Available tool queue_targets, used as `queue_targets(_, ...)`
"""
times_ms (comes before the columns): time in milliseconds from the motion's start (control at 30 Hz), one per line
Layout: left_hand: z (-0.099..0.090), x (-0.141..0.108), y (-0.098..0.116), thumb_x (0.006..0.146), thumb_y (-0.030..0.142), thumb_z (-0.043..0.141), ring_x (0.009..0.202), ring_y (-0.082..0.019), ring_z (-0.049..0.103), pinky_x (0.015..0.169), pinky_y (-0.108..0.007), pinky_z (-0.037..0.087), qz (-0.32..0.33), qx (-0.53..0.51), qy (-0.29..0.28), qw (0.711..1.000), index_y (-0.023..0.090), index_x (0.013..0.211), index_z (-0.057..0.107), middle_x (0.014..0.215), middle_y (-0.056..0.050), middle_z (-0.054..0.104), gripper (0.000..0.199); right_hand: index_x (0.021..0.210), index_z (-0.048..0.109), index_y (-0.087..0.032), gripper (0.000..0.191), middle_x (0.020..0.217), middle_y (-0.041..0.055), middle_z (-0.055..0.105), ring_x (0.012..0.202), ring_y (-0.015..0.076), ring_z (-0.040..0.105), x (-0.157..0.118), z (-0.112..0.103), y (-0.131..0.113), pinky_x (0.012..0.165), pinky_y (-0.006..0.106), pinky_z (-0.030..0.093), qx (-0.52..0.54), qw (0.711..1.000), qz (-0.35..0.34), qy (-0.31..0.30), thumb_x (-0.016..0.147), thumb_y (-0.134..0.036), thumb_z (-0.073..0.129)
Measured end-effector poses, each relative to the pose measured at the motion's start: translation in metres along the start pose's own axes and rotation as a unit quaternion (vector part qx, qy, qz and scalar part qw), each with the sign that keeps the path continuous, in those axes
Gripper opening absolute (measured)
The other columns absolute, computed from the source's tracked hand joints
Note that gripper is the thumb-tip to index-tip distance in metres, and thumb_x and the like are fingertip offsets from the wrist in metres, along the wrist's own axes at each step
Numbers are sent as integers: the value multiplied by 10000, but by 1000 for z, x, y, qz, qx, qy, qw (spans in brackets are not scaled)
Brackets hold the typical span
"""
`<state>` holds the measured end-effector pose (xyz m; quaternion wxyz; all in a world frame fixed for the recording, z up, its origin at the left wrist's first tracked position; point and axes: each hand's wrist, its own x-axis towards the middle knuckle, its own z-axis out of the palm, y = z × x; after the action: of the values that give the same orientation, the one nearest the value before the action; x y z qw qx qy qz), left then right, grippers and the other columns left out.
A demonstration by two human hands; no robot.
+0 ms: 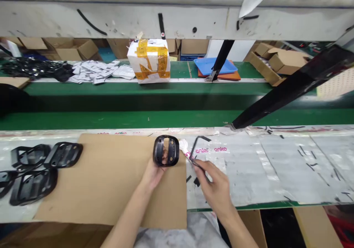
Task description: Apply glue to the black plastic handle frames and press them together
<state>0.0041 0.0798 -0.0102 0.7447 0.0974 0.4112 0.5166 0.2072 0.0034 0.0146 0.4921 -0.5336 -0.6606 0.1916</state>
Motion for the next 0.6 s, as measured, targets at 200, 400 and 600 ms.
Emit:
queue_targets(200, -11, -11, -10, 678, 458, 940, 754, -152, 611, 689, -247, 493, 71, 72, 44, 994, 152, 930, 752, 866, -40, 709, 439, 1326, 650, -164, 356, 1021, 92, 624, 933, 228, 641, 6, 45, -19, 821, 381, 572, -34, 984, -47, -169, 1056, -70, 438)
queue_targets(400, -21, -16, -12, 613, 542, 965, 842, -202, 663, 773, -288, 521, 44, 114, 71, 990, 170, 978, 777, 937, -56, 749, 554, 1441, 604, -144, 467, 1112, 130, 578, 1036, 278, 615, 1, 46, -20, 917, 485, 587, -48, 951, -15, -306, 1040, -65, 377)
queue_targets(600, -12, -16, -12, 572, 646, 978, 605, -111, 506, 577, -223, 432, -31, 41, 30, 998, 129, 927, 727, 644, 30, 558, 676, 1191, 698, -146, 313, 1174, 131, 566, 1090, 284, 593, 3, 34, -22, 991, 509, 552, -21, 936, 26, -351, 980, -99, 471)
